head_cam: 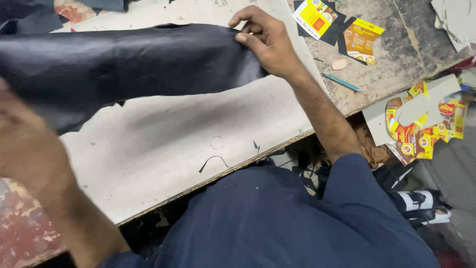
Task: The person uses a box as a template to cut shapes from black fabric with a utility knife. They repeatedly position the box, cut around it, and remove the cut pieces, accumulating several fabric shapes on the table.
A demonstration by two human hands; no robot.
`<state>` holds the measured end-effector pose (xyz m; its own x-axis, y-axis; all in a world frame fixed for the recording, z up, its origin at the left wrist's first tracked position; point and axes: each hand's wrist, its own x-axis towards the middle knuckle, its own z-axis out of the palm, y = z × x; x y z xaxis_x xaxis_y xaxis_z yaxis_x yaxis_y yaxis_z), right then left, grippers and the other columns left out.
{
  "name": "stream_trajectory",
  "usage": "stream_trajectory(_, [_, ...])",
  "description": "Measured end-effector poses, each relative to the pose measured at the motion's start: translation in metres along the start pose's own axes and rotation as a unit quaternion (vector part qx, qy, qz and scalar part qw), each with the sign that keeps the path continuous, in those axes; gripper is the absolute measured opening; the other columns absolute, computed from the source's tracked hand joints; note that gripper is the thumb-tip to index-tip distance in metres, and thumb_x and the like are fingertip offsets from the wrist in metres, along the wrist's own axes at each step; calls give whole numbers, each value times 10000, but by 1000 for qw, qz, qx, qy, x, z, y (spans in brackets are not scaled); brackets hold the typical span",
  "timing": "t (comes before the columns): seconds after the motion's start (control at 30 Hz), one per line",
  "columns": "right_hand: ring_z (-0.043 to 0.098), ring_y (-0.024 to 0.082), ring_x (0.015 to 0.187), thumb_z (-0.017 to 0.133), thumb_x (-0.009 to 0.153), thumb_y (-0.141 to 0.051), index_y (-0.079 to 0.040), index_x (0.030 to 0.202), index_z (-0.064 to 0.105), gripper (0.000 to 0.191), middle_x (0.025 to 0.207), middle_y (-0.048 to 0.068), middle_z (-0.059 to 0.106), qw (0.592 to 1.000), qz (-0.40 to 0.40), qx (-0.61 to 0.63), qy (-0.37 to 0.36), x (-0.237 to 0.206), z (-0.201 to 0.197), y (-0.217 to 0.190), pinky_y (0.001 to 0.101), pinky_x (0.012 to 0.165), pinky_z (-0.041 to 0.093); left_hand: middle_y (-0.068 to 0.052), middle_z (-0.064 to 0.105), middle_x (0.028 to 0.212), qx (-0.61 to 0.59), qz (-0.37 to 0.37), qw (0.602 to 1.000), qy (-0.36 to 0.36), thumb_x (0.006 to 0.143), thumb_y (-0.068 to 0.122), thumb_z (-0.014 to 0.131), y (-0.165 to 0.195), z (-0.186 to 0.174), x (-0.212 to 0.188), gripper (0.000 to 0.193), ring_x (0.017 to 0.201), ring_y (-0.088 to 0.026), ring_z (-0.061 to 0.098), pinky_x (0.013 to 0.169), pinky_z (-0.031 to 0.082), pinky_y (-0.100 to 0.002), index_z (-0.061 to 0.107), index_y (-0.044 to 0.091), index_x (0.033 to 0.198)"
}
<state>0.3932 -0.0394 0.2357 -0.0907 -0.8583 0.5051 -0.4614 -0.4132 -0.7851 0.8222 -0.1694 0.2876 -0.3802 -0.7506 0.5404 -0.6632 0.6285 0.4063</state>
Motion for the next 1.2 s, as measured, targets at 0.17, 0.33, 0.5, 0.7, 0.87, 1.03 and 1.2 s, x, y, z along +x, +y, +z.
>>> stream_trajectory(0.17, [651, 100, 787, 703, 1011, -96, -152, 1295, 707, 290, 910, 47, 730, 966, 174, -190, -2, -65, -56, 50, 261, 725, 553, -369, 273, 1665, 151, -11, 985, -87, 1000, 455, 813, 1, 138, -20, 822, 1562, -474, 220, 1201, 208, -691, 436, 124, 1651])
stream_trajectory(0.33, [739, 269, 919, 684, 976, -66, -117, 1239, 739, 274, 1070, 145, 760, 942, 169, -280, -75, -164, -90, 94, 387, 815, 567, -291, 122, 1673, 72, -108, 962, -239, 798, 626, 781, -2, 244, -92, 1023, 1552, -463, 59, 1178, 48, -741, 349, 198, 1620])
stream_trajectory(0.5, [708, 267, 872, 651, 1005, -62, -141, 1308, 722, 321, 968, 132, 712, 924, 214, -311, -58, -229, -98, 109, 406, 791, 563, -333, 92, 1679, 103, -279, 951, -85, 920, 555, 799, -19, 258, -136, 932, 1552, -484, 74, 1219, 81, -677, 368, 141, 1635])
stream_trajectory(0.7, [694, 322, 899, 758, 936, -169, -117, 1381, 630, 466, 1014, 171, 699, 925, 238, -290, -51, -239, -106, 112, 434, 785, 550, -211, 463, 1376, 167, -500, 844, 102, 775, 490, 900, 2, 248, -169, 863, 1308, -385, 417, 1077, 354, -563, 528, 11, 1390])
stream_trajectory(0.87, [687, 372, 964, 800, 883, -258, -73, 1315, 615, 505, 1051, 239, 709, 903, 305, -274, -125, -242, -119, 124, 462, 798, 534, -153, 559, 1180, 200, -524, 820, 115, 747, 430, 911, 25, 253, -168, 633, 1167, -351, 475, 965, 398, -547, 658, 27, 1165])
stream_trajectory(1.03, [680, 209, 859, 710, 1009, -268, -6, 1192, 698, 320, 1031, 158, 726, 903, 366, -55, -218, -253, -150, 160, 362, 796, 525, -122, 634, 1257, -225, -453, 846, 172, 960, 212, 755, 24, 248, -157, 427, 1197, -263, 612, 1029, 507, -439, 585, -6, 1285])
stream_trajectory(1.2, [657, 103, 754, 646, 1072, -197, -63, 1032, 683, 144, 947, 15, 716, 838, 430, 310, -128, -221, -201, 186, 266, 666, 536, -136, 641, 1146, -677, -325, 645, 139, 1055, 129, 628, 23, 223, -124, 307, 1044, -257, 658, 952, 569, -434, 540, -14, 1312])
